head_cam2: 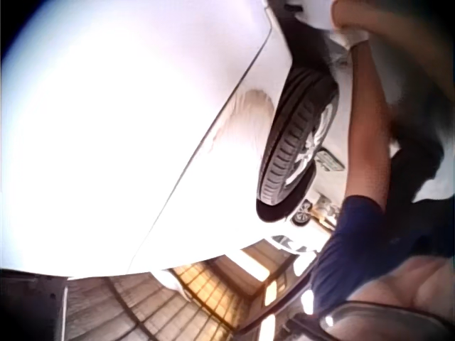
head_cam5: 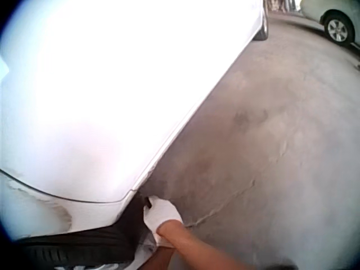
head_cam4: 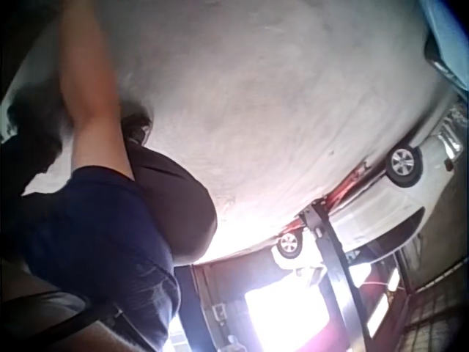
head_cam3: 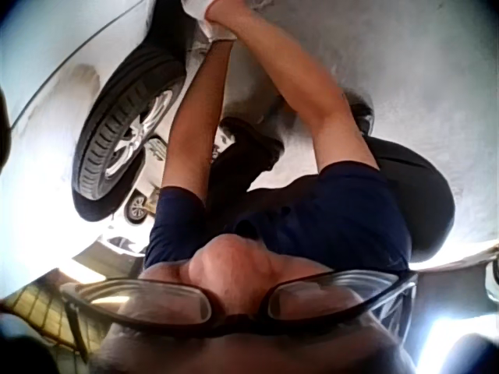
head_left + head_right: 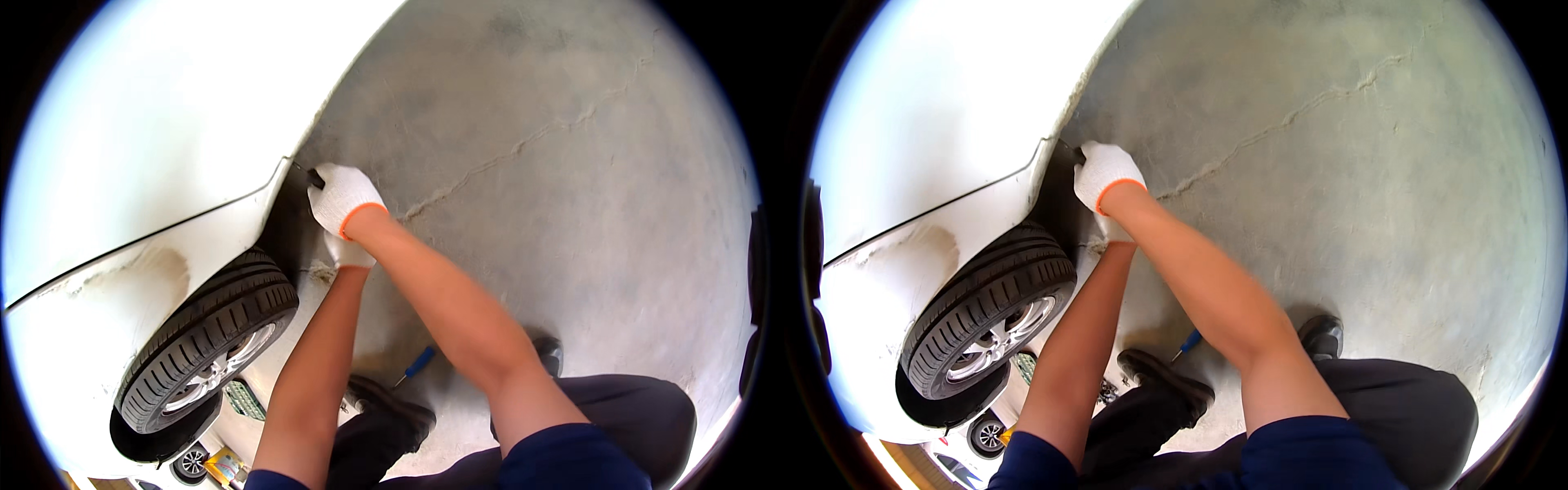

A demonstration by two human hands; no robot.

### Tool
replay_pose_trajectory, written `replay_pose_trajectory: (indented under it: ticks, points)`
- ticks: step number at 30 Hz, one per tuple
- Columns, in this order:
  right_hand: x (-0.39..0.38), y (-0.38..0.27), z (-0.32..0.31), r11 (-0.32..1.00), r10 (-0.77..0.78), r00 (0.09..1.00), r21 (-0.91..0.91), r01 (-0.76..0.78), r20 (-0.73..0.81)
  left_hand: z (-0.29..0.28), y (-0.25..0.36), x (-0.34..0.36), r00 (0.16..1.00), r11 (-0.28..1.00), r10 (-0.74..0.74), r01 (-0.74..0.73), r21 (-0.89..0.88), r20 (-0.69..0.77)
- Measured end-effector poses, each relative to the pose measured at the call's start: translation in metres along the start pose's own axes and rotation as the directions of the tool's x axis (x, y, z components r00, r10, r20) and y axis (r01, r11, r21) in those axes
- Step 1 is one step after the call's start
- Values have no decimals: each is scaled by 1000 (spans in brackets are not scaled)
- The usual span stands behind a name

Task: The person removes fasteners from the front bumper of a white car using a screwdriver and socket wrench, then detaches the bumper cover and places it on the floor. The person also removes a door seal strip from the driver's side door.

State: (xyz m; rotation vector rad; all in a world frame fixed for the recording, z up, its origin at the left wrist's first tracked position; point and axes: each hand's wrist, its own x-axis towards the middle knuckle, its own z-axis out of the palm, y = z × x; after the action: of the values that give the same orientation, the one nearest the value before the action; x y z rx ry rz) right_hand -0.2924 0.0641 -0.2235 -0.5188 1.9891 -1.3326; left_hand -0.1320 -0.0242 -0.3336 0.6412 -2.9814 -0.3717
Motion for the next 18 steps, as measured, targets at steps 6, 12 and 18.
replay_pose_trajectory:
  ticks: [6,12,18]
  points:
    - [26,54,-2,663,87,938,683,-307,336,-66,75,29,794,947,-319,291,137,517]
    - [14,47,-4,-278,-280,755,702,-655,594,-202,157,43,933,959,-155,63,275,325]
    - [9,25,-12,399,60,886,803,-443,459,-138,105,30,915,948,-287,230,219,283]
